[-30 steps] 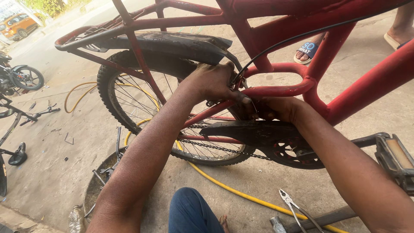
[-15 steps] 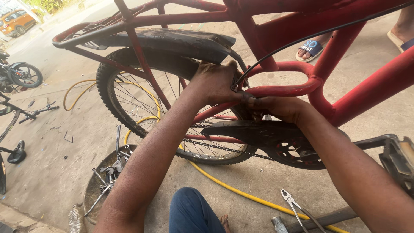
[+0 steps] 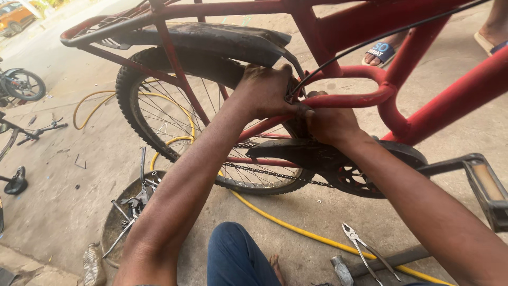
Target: The person sits on the ground beside an upside-down red bicycle and works on the rear brake and chain area. They use pliers to grip and adjust the brake cable and parts near the rear wheel, then continue manipulating the brake assembly by hand.
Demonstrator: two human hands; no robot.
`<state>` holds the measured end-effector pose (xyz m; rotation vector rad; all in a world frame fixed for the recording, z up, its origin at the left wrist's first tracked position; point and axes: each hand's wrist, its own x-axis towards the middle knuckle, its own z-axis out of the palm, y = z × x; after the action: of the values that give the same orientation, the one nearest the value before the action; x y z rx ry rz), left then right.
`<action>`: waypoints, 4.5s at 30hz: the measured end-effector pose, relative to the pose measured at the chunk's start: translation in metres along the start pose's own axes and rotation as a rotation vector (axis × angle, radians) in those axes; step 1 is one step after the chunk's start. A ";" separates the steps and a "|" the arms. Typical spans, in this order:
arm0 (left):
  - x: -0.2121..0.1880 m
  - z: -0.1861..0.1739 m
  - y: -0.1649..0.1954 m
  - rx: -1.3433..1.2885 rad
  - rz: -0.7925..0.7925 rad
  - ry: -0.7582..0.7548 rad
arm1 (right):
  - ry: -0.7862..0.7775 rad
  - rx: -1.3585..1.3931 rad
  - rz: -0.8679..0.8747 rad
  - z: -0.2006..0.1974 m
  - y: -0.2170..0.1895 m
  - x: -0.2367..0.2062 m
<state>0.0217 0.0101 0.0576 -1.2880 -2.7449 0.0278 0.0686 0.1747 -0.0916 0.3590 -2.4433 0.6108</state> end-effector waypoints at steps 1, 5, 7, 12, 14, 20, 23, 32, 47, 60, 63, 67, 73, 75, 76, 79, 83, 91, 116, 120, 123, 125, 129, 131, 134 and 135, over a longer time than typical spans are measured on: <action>0.000 -0.001 0.000 0.042 0.020 0.020 | 0.067 -0.036 -0.050 0.003 0.000 -0.001; 0.002 -0.001 0.003 0.064 0.059 0.045 | 0.183 -0.136 -0.112 0.010 0.002 -0.002; 0.003 -0.001 0.004 0.064 0.031 0.015 | 0.227 -0.147 -0.066 0.014 0.002 -0.002; 0.005 -0.001 0.002 0.050 0.014 0.005 | 0.322 -0.127 -0.088 0.022 0.009 -0.001; 0.005 -0.003 0.001 0.061 0.019 0.002 | 0.288 -0.117 -0.070 0.024 0.012 0.000; 0.003 -0.015 0.006 0.020 -0.020 -0.075 | 0.108 -0.244 -0.177 0.013 0.019 0.013; 0.006 -0.024 0.007 -0.038 -0.025 -0.130 | -0.159 0.133 0.055 0.005 0.017 0.014; 0.021 -0.029 0.002 -0.151 -0.086 -0.249 | 0.099 -0.042 0.028 0.013 0.019 -0.001; 0.017 -0.032 0.011 -0.066 0.018 -0.165 | -0.008 0.133 0.007 0.012 0.029 0.026; 0.020 -0.014 0.001 -0.010 -0.012 -0.140 | 0.033 0.331 0.311 -0.012 0.010 -0.007; 0.014 -0.009 0.004 0.018 0.016 -0.065 | -0.017 0.174 0.447 -0.017 0.010 -0.013; 0.012 -0.007 0.007 0.088 -0.025 -0.010 | 0.128 0.625 0.384 -0.005 0.009 -0.023; 0.009 -0.014 -0.001 -0.097 0.048 -0.007 | 0.118 0.976 0.588 -0.005 0.033 -0.031; 0.007 -0.015 -0.005 -0.010 0.240 0.194 | 0.094 0.882 0.586 -0.004 0.034 -0.029; 0.005 -0.016 -0.006 0.124 0.380 0.354 | 0.079 0.820 0.606 -0.003 0.032 -0.027; 0.005 -0.014 -0.005 0.098 0.365 0.174 | 0.059 0.793 0.665 -0.001 0.025 -0.020; 0.008 -0.014 0.001 -0.010 0.021 -0.126 | 0.075 0.641 0.700 -0.007 0.017 -0.016; 0.016 -0.025 -0.002 -0.150 0.064 -0.128 | 0.148 0.753 0.648 -0.018 0.011 -0.031; 0.025 0.001 -0.015 -0.292 0.068 -0.139 | -0.060 1.797 0.572 -0.025 0.045 -0.013; 0.026 0.000 -0.011 -0.336 0.073 -0.136 | 0.020 1.584 0.559 -0.029 0.035 -0.020; 0.027 -0.003 -0.008 -0.193 0.018 -0.121 | 0.104 1.326 0.549 -0.020 0.020 -0.026; 0.025 -0.005 -0.005 -0.161 -0.027 -0.138 | 0.190 1.352 0.514 -0.009 0.006 -0.029; 0.021 -0.006 -0.005 -0.186 -0.011 -0.111 | 0.437 1.489 0.526 0.010 -0.015 -0.029; 0.022 -0.004 -0.006 -0.119 -0.015 -0.098 | 0.394 1.409 0.660 0.010 -0.008 -0.028; 0.027 -0.002 -0.009 -0.251 -0.028 -0.166 | 0.245 1.504 0.714 -0.007 0.025 -0.025; 0.028 -0.001 -0.011 -0.300 -0.003 -0.170 | 0.207 1.544 0.719 -0.010 0.031 -0.024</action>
<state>-0.0041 0.0248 0.0618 -1.4094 -2.9839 -0.2989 0.0804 0.2093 -0.1100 -0.0678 -1.3504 2.5855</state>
